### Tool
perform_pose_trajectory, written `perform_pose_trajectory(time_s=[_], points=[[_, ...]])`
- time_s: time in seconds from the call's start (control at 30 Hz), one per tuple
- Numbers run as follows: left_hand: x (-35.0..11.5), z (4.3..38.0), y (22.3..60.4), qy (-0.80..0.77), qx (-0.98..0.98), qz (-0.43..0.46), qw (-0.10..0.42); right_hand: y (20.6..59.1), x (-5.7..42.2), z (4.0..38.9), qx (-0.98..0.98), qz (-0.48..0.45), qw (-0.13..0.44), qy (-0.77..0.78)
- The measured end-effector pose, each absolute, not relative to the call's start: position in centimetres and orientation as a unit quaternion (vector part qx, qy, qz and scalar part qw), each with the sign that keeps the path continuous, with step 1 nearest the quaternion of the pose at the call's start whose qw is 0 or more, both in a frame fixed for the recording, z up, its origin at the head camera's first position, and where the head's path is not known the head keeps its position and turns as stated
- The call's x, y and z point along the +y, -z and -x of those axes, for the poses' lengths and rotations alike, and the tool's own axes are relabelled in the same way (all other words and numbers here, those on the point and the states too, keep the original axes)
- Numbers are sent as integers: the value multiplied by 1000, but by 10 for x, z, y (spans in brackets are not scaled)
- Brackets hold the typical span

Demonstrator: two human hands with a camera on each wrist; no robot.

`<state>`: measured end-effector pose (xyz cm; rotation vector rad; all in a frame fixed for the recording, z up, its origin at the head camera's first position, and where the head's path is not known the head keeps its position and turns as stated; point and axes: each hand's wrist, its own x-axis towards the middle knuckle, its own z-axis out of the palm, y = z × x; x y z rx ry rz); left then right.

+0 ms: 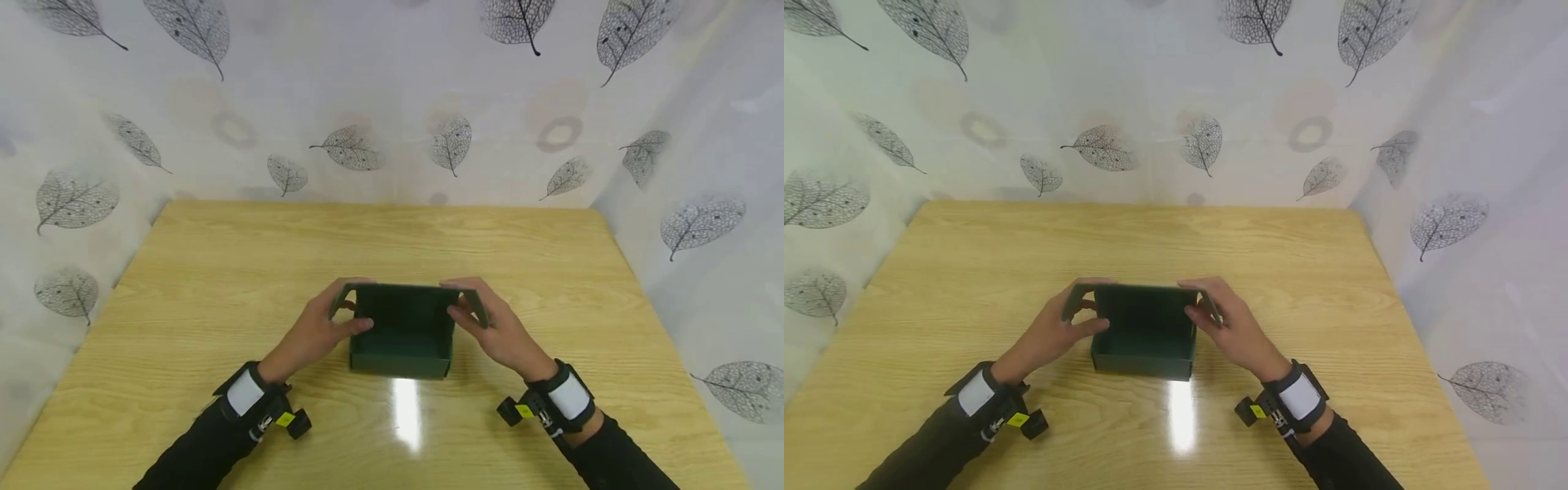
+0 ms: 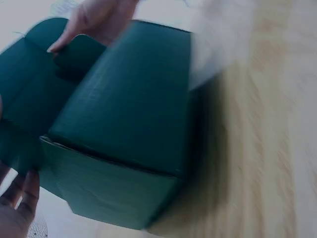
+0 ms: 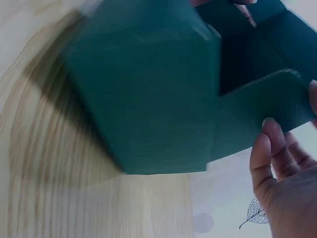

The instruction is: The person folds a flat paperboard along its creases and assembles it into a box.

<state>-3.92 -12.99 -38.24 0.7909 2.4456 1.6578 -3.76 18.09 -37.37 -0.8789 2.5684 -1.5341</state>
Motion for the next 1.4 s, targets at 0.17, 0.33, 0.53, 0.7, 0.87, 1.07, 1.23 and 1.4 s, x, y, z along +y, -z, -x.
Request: perform_pose_trajectory(time_s=[0.17,0.33,0.53,0.7,0.87,1.07,1.23,1.4], points=[[-138,43,398,-452,813,-364,-41,395,181,34,837,359,-40,412],[-155,42,416,-361,857,-369,-14,412,185,24,871,353,-5,342],[-170,44,425,-316,877,-361,41,419,190,20,885,340,38,315],[-175,48,427,-296,885,-354,63,419,191,24,897,350,34,267],[-176,51,425,-276,885,-369,65,420,193,26,904,361,24,225],[-177,58,421,-216,886,-411,16,421,194,31,906,381,-14,182],[-178,65,419,-206,881,-426,5,421,193,35,906,385,-12,176],[-174,72,422,-227,875,-427,25,421,192,37,904,373,15,208]])
